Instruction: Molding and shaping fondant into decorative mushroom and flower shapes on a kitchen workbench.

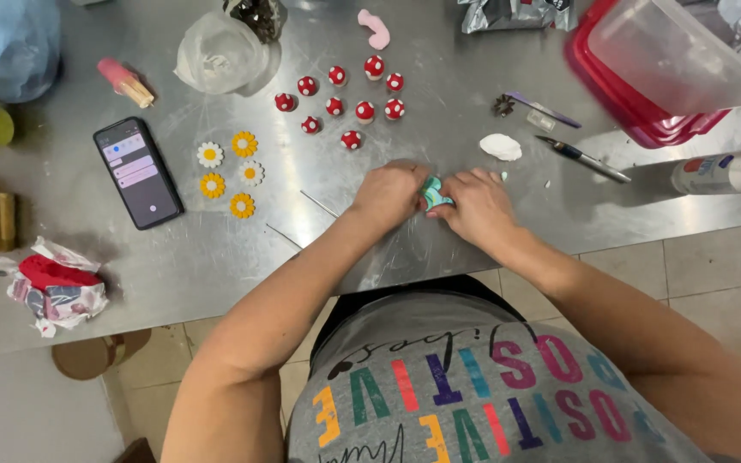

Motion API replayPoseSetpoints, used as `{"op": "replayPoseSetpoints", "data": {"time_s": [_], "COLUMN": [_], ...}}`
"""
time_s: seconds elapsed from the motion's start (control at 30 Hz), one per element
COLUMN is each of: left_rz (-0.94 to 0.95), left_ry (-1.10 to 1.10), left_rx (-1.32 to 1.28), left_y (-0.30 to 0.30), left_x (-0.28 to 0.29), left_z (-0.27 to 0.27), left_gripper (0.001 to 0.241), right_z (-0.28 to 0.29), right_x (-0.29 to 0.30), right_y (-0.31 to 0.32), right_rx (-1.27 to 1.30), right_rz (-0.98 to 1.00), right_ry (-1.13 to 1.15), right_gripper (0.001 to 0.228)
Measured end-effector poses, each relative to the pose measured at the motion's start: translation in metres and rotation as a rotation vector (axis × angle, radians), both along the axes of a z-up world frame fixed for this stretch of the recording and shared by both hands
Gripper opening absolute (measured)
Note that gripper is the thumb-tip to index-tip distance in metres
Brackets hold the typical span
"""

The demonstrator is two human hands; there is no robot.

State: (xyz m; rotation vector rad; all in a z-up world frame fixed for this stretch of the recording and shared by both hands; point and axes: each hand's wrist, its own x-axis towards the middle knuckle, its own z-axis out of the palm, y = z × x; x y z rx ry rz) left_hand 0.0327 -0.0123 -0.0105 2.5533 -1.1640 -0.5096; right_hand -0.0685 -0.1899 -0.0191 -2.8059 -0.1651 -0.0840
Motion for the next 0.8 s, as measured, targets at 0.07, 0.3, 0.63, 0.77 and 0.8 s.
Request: {"op": "replayPoseSetpoints", "data": {"time_s": [0.07,0.3,0.63,0.77,0.8], "left_rz": [0.001,0.045,0.192,0.173,0.173], "left_ry": [0.079,0.111,0.093,-0.199,-0.212], "left_rx": [0.0,0.096,0.01,-0.21,-0.214], "left_y": [-0.004,-0.029,-0.028,0.001,0.009], "left_x": [0.007,0.029,0.019,-0.021,-0.024], "left_z": [0.018,0.015,0.005,0.004,0.008], "left_gripper": [0.022,0.016,0.025,0.021,0.021], "right_z": [0.006,0.016,0.013,0.001,0.007], "right_x": [0.009,0.054,0.049,0.029,0.028], "right_y": [0.001,-0.011,-0.012,-0.013,-0.016], "right_rx": [0.034,-0.097,-0.23,-0.069,-0.072], "right_rz": [-0.031,-0.026,0.027,0.081,0.083], "right_ry": [0.178,0.445,0.164,0.148,0.135], "right_gripper": [0.036,0.031,0.044,0.045,0.045]}}
